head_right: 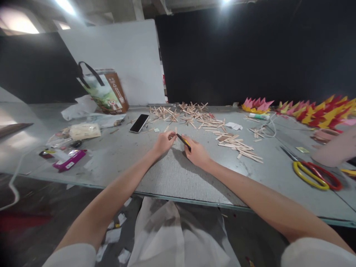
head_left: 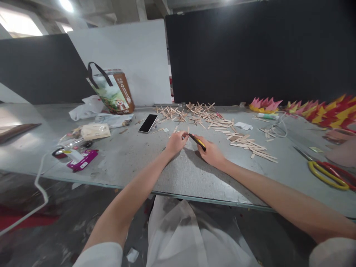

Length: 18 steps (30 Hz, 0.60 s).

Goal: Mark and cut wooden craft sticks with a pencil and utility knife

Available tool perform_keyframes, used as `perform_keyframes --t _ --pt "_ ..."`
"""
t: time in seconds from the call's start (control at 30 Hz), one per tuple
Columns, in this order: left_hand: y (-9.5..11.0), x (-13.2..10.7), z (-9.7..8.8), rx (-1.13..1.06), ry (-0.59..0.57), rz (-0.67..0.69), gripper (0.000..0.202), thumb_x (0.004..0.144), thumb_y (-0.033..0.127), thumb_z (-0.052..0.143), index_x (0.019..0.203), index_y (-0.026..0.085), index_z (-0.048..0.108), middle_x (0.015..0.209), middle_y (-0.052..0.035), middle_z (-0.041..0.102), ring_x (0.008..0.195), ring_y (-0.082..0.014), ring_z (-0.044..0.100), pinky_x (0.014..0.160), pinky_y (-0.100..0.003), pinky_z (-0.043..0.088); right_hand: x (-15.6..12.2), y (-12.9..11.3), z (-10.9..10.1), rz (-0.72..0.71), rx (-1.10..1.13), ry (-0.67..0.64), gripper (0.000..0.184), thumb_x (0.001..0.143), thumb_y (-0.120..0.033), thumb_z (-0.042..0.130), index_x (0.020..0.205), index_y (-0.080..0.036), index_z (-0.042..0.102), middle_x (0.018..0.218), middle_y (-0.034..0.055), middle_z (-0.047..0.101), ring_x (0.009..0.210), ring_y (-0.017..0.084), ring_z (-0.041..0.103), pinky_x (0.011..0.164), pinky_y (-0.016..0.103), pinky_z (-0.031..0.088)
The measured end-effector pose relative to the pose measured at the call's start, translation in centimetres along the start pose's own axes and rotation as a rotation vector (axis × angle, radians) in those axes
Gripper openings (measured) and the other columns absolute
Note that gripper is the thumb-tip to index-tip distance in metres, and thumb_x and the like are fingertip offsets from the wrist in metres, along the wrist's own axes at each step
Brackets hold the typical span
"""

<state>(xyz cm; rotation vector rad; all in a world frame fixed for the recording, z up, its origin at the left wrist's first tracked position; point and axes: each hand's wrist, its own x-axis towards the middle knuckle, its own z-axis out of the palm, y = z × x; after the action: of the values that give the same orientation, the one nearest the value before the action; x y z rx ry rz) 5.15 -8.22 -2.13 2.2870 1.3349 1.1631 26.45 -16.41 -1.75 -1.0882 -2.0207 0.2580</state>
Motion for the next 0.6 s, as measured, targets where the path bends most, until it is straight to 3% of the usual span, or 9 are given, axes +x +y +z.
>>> perform_keyframes --t 0.17,0.4,0.6 --pt "-0.02 -0.05 -0.05 0.015 0.017 0.007 0.014 0.098 0.024 0.067 0.105 0.018 0.078 0.100 -0.0097 0.082 0.091 -0.0218 0.077 0.089 -0.034 0.058 0.01 -0.18 -0.13 0.020 -0.004 -0.012 0.056 0.100 -0.019 0.050 0.155 -0.023 0.055 0.134 0.0105 0.077 0.107 0.030 0.078 0.092 0.043 0.063" --pt "0.01 -0.11 -0.16 0.011 0.013 0.017 0.016 0.098 0.024 0.068 0.110 0.018 0.076 0.098 -0.0079 0.082 0.086 -0.0203 0.076 0.085 -0.033 0.058 0.07 -0.09 -0.08 0.021 -0.020 0.001 0.054 0.100 -0.019 0.051 0.153 -0.021 0.057 0.121 0.0111 0.081 0.096 0.027 0.079 0.086 0.039 0.063" --pt "0.24 -0.10 -0.28 0.020 0.021 0.025 0.013 0.098 0.022 0.068 0.108 0.019 0.076 0.100 -0.0086 0.082 0.092 -0.0219 0.077 0.090 -0.035 0.057 0.05 -0.02 -0.07 0.012 -0.017 -0.005 0.055 0.100 -0.020 0.050 0.154 -0.023 0.056 0.130 0.0099 0.079 0.101 0.028 0.078 0.089 0.040 0.063"
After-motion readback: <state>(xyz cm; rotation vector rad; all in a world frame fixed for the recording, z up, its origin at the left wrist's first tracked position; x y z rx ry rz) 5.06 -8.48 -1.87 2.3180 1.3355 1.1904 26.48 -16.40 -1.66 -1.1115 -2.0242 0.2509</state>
